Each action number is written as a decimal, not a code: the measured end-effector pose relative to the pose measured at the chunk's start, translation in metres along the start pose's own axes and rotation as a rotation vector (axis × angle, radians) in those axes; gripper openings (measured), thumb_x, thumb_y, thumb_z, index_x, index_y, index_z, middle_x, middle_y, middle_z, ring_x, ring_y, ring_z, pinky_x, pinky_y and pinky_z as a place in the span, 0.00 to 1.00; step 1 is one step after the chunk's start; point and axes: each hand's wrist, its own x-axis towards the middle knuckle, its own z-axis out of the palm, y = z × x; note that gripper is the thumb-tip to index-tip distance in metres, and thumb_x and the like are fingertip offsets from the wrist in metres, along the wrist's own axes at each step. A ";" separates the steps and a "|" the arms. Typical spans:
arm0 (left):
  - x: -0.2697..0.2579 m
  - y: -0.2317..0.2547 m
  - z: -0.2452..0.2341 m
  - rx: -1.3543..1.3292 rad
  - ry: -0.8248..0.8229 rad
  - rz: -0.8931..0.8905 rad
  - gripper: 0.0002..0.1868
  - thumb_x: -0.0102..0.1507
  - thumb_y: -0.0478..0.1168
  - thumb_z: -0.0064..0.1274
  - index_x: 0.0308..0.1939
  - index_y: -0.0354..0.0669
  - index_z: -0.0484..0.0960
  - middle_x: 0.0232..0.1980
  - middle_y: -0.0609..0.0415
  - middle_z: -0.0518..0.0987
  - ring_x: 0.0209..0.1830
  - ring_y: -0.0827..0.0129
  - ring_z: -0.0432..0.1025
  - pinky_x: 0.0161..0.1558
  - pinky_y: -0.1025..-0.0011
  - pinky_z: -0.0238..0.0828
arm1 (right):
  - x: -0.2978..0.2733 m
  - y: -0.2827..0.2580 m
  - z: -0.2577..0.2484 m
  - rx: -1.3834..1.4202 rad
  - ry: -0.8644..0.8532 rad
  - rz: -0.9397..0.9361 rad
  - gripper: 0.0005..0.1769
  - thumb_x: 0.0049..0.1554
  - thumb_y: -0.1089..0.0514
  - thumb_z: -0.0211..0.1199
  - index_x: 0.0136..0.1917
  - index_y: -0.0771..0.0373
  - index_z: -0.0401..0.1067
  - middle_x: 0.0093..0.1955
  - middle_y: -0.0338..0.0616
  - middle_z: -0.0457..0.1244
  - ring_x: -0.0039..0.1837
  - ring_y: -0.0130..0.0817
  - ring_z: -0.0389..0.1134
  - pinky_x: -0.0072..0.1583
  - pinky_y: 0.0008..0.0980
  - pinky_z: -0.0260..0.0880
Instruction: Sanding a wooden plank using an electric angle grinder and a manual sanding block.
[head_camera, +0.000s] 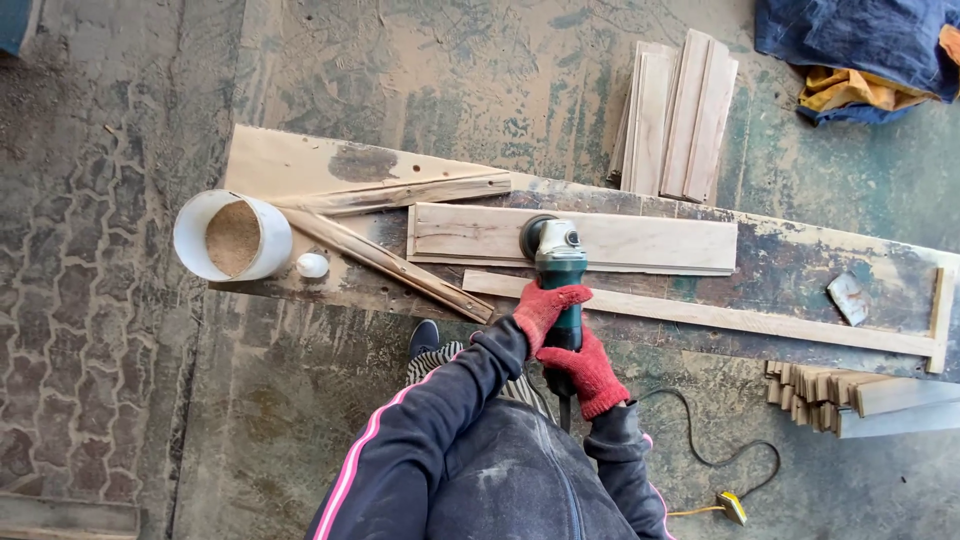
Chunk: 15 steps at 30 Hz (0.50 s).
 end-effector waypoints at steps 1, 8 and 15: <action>0.007 -0.004 -0.004 0.010 0.004 0.000 0.35 0.39 0.37 0.81 0.46 0.34 0.80 0.27 0.48 0.78 0.25 0.60 0.79 0.30 0.61 0.84 | 0.000 0.001 0.002 0.000 -0.003 -0.001 0.25 0.32 0.67 0.81 0.42 0.68 0.72 0.28 0.59 0.64 0.28 0.50 0.70 0.29 0.50 0.73; 0.044 -0.012 0.008 -0.024 -0.079 -0.004 0.34 0.39 0.35 0.80 0.45 0.30 0.79 0.25 0.42 0.76 0.23 0.50 0.79 0.27 0.53 0.82 | -0.008 -0.015 0.011 0.007 0.070 -0.034 0.28 0.33 0.62 0.82 0.45 0.67 0.72 0.32 0.56 0.65 0.33 0.46 0.71 0.34 0.49 0.74; 0.042 0.002 -0.020 -0.107 -0.016 -0.024 0.33 0.40 0.34 0.80 0.45 0.33 0.79 0.26 0.41 0.78 0.24 0.49 0.80 0.26 0.52 0.84 | -0.006 -0.031 0.021 -0.030 -0.053 -0.050 0.25 0.32 0.65 0.82 0.41 0.69 0.72 0.28 0.58 0.64 0.29 0.49 0.70 0.30 0.47 0.72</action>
